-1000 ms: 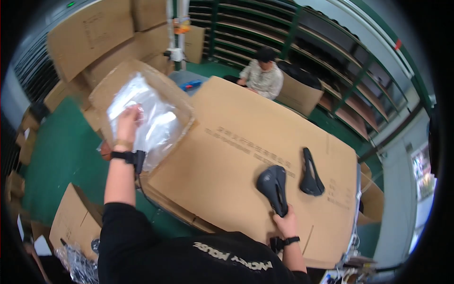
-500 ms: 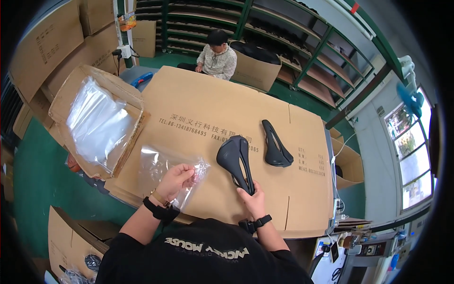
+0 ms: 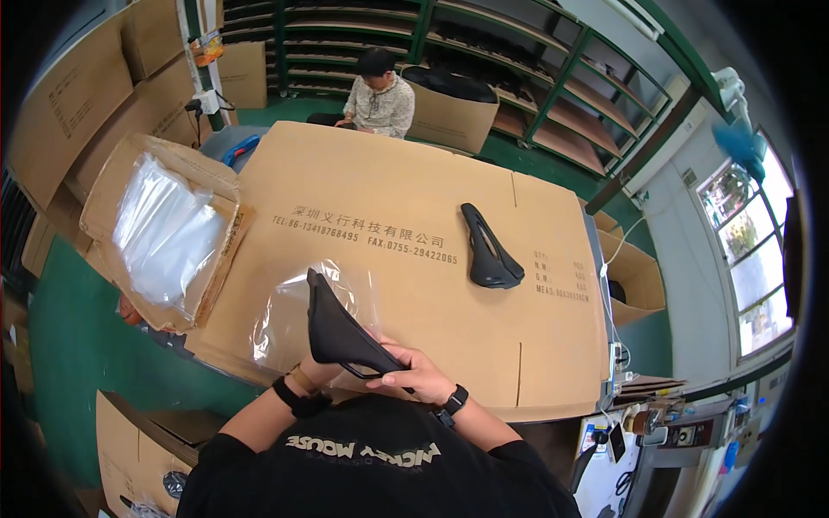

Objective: Packing bicycle seats into plastic bags and placing them into cardboard boxes.

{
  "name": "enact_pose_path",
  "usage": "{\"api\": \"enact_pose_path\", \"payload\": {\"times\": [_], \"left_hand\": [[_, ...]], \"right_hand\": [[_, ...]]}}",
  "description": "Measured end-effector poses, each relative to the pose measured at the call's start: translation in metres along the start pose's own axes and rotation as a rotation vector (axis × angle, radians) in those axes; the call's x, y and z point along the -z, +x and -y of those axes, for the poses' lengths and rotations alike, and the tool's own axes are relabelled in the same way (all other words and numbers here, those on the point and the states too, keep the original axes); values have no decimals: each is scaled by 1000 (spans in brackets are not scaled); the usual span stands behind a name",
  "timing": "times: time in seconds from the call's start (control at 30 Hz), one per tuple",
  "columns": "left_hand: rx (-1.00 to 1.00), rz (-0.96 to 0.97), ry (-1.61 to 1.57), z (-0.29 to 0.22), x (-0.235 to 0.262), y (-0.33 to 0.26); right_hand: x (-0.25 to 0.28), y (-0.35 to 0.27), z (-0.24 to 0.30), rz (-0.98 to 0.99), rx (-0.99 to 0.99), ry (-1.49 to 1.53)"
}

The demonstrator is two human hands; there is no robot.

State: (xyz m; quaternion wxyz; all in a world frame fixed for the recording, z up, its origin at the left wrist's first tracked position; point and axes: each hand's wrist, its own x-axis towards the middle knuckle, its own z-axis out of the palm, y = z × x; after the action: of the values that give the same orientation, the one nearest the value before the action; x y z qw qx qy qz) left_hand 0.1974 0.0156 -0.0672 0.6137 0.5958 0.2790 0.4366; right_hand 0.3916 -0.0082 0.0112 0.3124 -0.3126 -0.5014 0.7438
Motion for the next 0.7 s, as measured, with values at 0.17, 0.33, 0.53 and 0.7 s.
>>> {"api": "enact_pose_path", "payload": {"times": [0.17, 0.33, 0.53, 0.7], "left_hand": [[372, -130, -238, -24, 0, -7], [266, -171, -148, -3, 5, -7], [497, -264, -239, -29, 6, -4], [548, -260, -285, -23, 8, -6]], "right_hand": [[-10, -9, 51, 25, -128, 255], [8, -5, 17, -2, -126, 191], [47, -6, -50, -124, -31, 444], [55, -4, -54, -116, -8, 526]]}}
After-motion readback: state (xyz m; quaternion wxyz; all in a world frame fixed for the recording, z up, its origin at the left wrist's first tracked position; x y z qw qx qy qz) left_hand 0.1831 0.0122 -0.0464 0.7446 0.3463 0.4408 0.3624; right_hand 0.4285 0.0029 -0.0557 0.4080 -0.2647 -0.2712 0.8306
